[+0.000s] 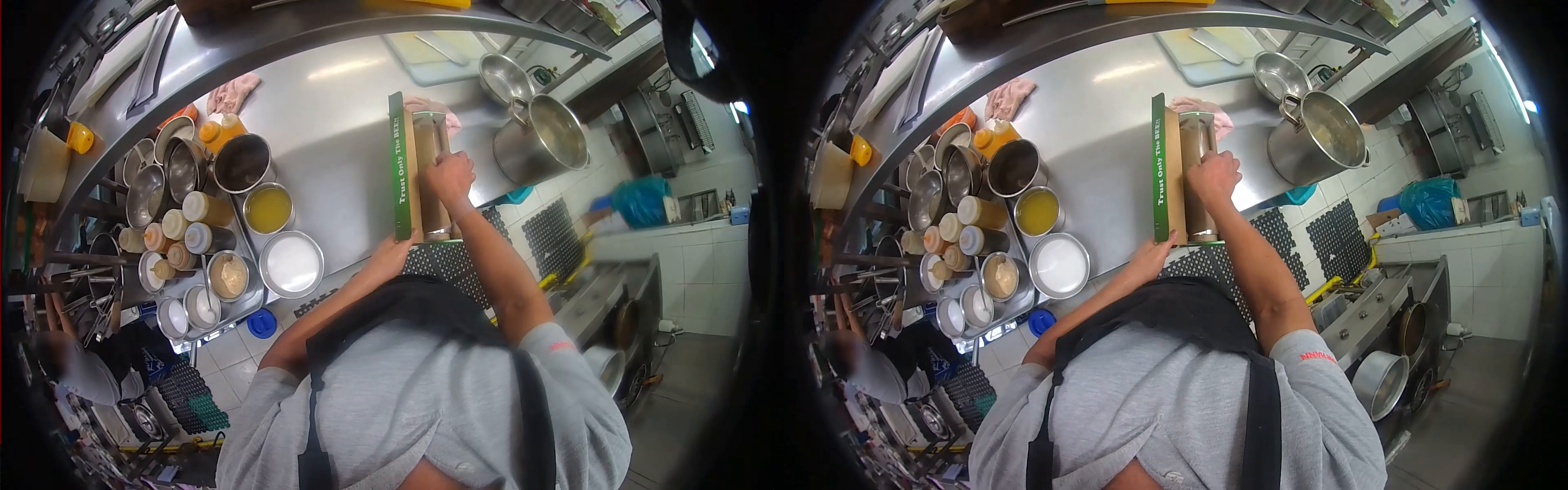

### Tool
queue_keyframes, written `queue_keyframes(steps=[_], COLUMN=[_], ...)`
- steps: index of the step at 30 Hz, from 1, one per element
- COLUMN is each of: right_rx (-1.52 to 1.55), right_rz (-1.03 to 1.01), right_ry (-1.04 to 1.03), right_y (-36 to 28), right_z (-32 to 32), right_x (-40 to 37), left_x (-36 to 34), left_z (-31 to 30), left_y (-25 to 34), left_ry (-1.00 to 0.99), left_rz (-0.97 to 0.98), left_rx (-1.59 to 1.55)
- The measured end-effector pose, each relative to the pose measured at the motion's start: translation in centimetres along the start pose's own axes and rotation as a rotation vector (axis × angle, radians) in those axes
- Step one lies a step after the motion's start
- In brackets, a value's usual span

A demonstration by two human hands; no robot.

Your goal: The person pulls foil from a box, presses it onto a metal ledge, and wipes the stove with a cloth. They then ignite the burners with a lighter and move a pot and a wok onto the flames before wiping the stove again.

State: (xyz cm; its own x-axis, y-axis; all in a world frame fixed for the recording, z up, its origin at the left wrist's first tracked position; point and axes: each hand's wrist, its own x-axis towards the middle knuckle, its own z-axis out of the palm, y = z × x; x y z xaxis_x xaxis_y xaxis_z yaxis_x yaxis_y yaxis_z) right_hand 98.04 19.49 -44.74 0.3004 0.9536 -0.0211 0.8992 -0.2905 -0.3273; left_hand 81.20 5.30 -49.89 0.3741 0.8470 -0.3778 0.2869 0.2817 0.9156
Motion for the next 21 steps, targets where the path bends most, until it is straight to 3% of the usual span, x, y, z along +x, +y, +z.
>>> queue_keyframes(steps=[2,4,6,8,10,11,15,17,18,19,20,21], right_rx=[-0.030,-0.062,0.065,0.028,-0.011,-0.018,0.030,0.064,0.147,0.153,0.195,0.282], right_rz=[-0.019,-0.043,-0.018,-0.074,-0.135,-0.172,-0.220,-0.213,-0.148,-0.249,-0.233,-0.280], right_ry=[0.023,0.045,-0.145,-0.111,-0.083,-0.058,-0.007,0.004,-0.046,0.073,0.054,0.022], right_y=[-0.7,-1.0,-0.9,-0.8,-1.2,-1.2,-3.5,-3.4,-3.7,-2.3,-3.3,-0.3], right_z=[-0.2,-0.5,-0.7,-1.0,-2.0,-2.8,-11.4,-15.9,-18.5,-19.8,-22.7,-23.4], right_x=[0.1,0.7,1.3,1.5,1.8,2.3,1.9,2.3,2.0,2.7,1.5,4.0], left_x=[0.5,2.1,2.0,2.0,2.1,2.2,2.3,1.8,1.9,2.2,2.5,2.6], left_z=[0.3,1.0,1.3,1.4,1.1,0.8,-1.0,-2.1,-2.0,-1.7,-1.5,-1.3], left_y=[-0.8,-3.9,-4.7,-4.8,-4.2,-4.4,-4.4,-3.5,-4.0,-4.9,-5.4,-5.7], left_ry=[0.022,0.097,0.070,0.042,0.048,0.051,0.123,0.230,0.226,0.370,0.515,0.511], left_rz=[0.045,0.384,0.385,0.386,0.164,0.163,0.164,0.280,0.280,0.411,0.542,0.544], left_rx=[0.041,0.263,0.184,0.101,-0.158,-0.168,0.152,0.531,0.528,0.493,0.456,0.454])
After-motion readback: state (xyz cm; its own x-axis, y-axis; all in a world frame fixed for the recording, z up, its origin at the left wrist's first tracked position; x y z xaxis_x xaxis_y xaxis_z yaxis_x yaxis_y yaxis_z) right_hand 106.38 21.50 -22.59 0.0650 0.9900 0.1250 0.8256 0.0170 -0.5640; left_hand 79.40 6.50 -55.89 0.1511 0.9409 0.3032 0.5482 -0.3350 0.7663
